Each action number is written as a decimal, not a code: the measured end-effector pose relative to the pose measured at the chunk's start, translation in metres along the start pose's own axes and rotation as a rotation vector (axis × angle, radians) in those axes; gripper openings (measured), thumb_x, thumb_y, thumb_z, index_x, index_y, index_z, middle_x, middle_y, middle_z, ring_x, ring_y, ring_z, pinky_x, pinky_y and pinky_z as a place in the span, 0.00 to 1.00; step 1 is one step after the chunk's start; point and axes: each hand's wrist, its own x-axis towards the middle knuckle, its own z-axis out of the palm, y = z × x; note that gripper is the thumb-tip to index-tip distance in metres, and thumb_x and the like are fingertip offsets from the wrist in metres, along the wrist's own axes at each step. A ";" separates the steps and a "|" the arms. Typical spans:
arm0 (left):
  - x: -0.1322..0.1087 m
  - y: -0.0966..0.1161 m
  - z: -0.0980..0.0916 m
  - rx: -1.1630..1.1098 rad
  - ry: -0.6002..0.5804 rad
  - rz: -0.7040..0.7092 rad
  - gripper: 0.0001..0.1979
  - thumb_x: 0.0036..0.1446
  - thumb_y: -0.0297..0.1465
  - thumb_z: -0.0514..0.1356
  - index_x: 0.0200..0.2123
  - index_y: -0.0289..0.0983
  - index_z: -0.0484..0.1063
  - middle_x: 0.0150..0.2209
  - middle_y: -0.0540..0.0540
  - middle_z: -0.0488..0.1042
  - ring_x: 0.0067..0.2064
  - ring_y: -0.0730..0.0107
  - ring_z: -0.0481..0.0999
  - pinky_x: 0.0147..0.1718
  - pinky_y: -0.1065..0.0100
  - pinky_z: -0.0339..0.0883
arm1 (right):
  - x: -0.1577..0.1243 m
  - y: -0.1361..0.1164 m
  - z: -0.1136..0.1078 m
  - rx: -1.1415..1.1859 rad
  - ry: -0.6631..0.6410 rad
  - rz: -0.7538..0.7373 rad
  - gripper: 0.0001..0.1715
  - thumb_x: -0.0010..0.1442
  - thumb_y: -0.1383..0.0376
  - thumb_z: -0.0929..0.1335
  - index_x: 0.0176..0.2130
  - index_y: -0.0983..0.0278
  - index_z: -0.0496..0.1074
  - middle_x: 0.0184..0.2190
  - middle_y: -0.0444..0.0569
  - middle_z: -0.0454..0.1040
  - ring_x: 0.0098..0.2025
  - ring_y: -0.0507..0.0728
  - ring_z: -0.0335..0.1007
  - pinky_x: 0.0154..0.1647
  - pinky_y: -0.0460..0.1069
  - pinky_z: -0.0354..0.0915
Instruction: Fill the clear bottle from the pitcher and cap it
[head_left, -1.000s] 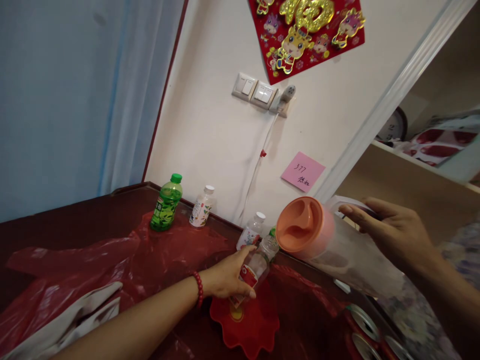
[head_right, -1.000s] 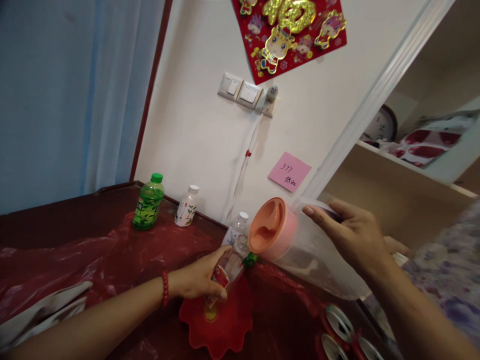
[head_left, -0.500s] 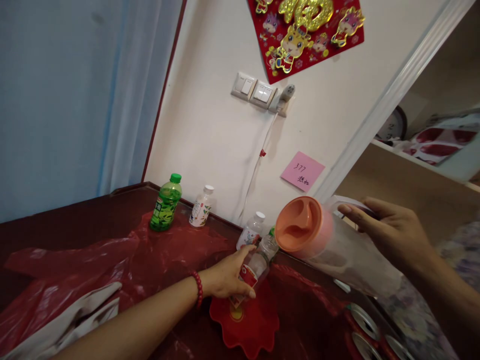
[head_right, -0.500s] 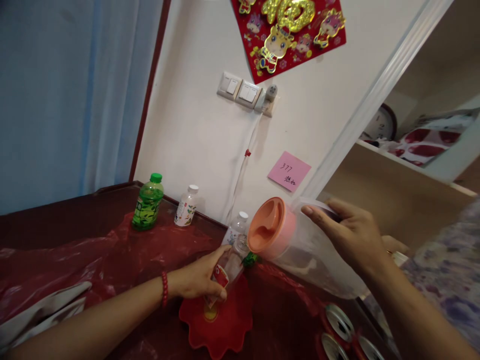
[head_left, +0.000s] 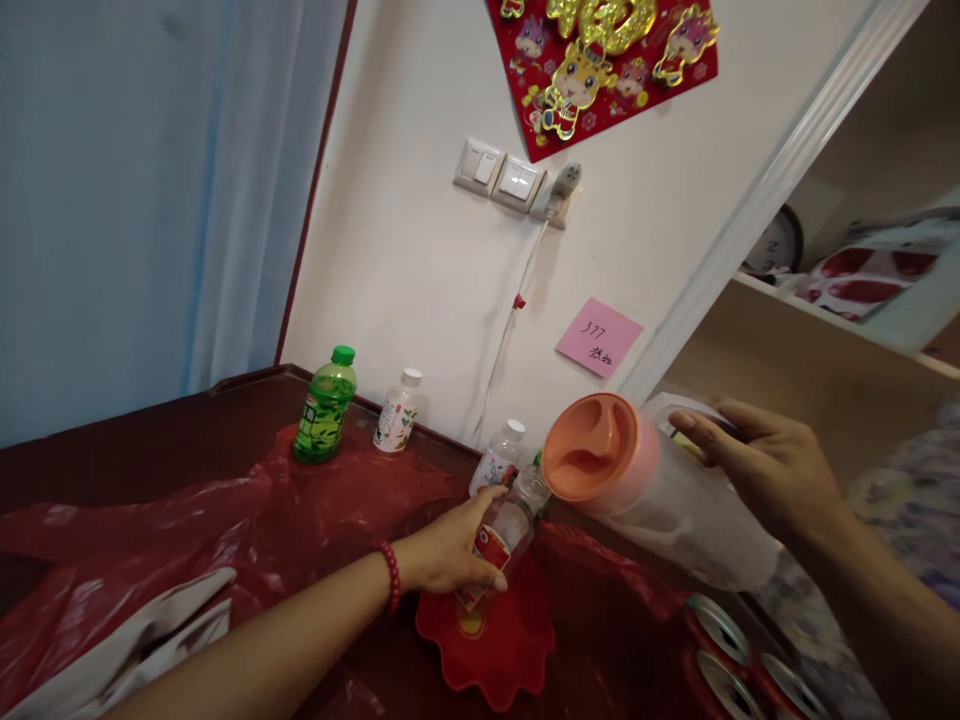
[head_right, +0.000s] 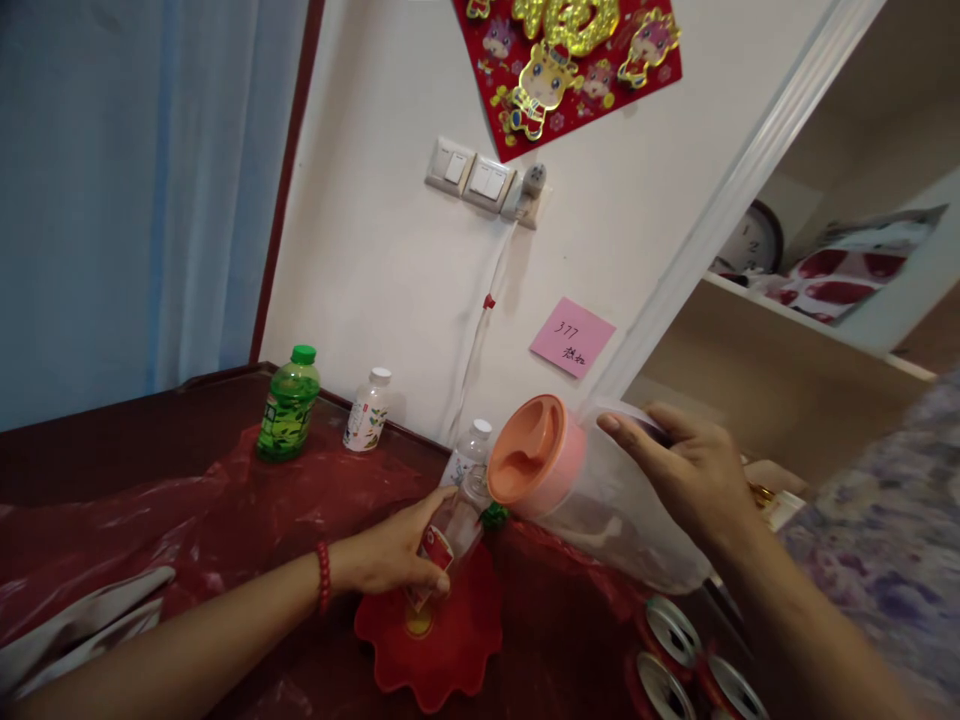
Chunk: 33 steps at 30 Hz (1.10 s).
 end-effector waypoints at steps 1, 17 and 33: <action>0.000 0.000 0.000 -0.007 -0.005 -0.015 0.54 0.40 0.30 0.73 0.70 0.40 0.52 0.65 0.34 0.66 0.62 0.43 0.69 0.61 0.48 0.63 | -0.004 0.001 0.001 0.030 -0.002 0.025 0.40 0.49 0.30 0.72 0.21 0.63 0.69 0.18 0.43 0.62 0.21 0.53 0.56 0.20 0.47 0.50; 0.005 -0.010 -0.001 -0.045 -0.032 -0.002 0.52 0.45 0.32 0.69 0.71 0.44 0.47 0.62 0.39 0.70 0.57 0.48 0.74 0.56 0.50 0.69 | -0.081 0.083 0.066 0.599 0.416 0.469 0.38 0.48 0.35 0.76 0.21 0.60 0.61 0.17 0.38 0.55 0.20 0.52 0.53 0.21 0.47 0.59; 0.008 -0.003 0.000 -0.107 -0.072 -0.062 0.50 0.46 0.29 0.67 0.69 0.42 0.46 0.62 0.38 0.68 0.55 0.48 0.74 0.52 0.51 0.71 | -0.122 0.082 0.109 0.707 0.477 0.664 0.37 0.50 0.34 0.75 0.27 0.63 0.66 0.21 0.40 0.64 0.22 0.52 0.56 0.19 0.45 0.54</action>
